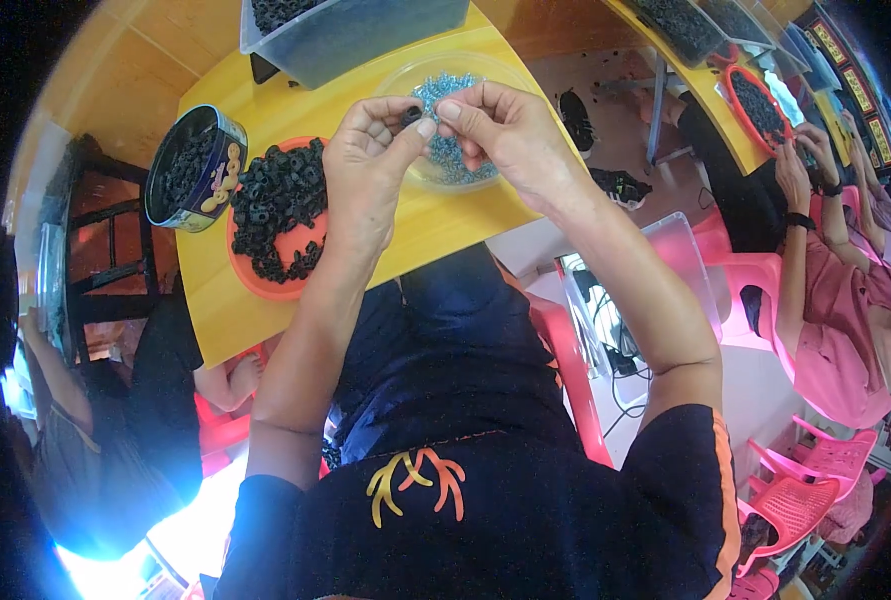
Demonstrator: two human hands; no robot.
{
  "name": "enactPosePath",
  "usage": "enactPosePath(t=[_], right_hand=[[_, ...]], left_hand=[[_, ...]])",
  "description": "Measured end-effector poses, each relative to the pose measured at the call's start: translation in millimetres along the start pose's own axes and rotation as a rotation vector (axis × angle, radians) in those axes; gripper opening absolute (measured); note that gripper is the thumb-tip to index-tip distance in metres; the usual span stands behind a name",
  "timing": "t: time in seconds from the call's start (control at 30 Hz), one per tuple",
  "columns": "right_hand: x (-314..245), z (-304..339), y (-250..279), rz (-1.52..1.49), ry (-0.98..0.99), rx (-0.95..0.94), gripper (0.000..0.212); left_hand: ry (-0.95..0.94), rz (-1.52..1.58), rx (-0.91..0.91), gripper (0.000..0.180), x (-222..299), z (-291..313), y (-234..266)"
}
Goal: The person assembles garment accessories by hand, inserting small blue beads into black plastic ring components.
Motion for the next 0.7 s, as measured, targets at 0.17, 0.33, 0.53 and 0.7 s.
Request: enactPosePath(t=[0.17, 0.33, 0.53, 0.7], right_hand=[[-1, 1, -4, -0.128, -0.146, 0.003, 0.016], [4, -3, -2, -0.057, -0.001, 0.037, 0.015], [-9, 2, -4, 0.237, 0.35, 0.095, 0.01], [-12, 5, -2, 0.188, 0.368, 0.056, 0.014]], left_hand=[[-0.114, -0.093, 0.016, 0.022, 4, -1, 0], [-0.025, -0.049, -0.006, 0.022, 1, -5, 3], [0.096, 0.048, -0.043, 0.024, -3, -7, 4], [0.089, 0.081, -0.068, 0.024, -2, -7, 2]])
Point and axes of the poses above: each hand's wrist, its own z-axis away from the middle knuckle, its own y-axis out of the back of the hand, x = y × z, the point moved 5 cm from there along -z, towards the middle knuckle, and after that the axes turned 8 degrees about y, right-handed, at the moved point
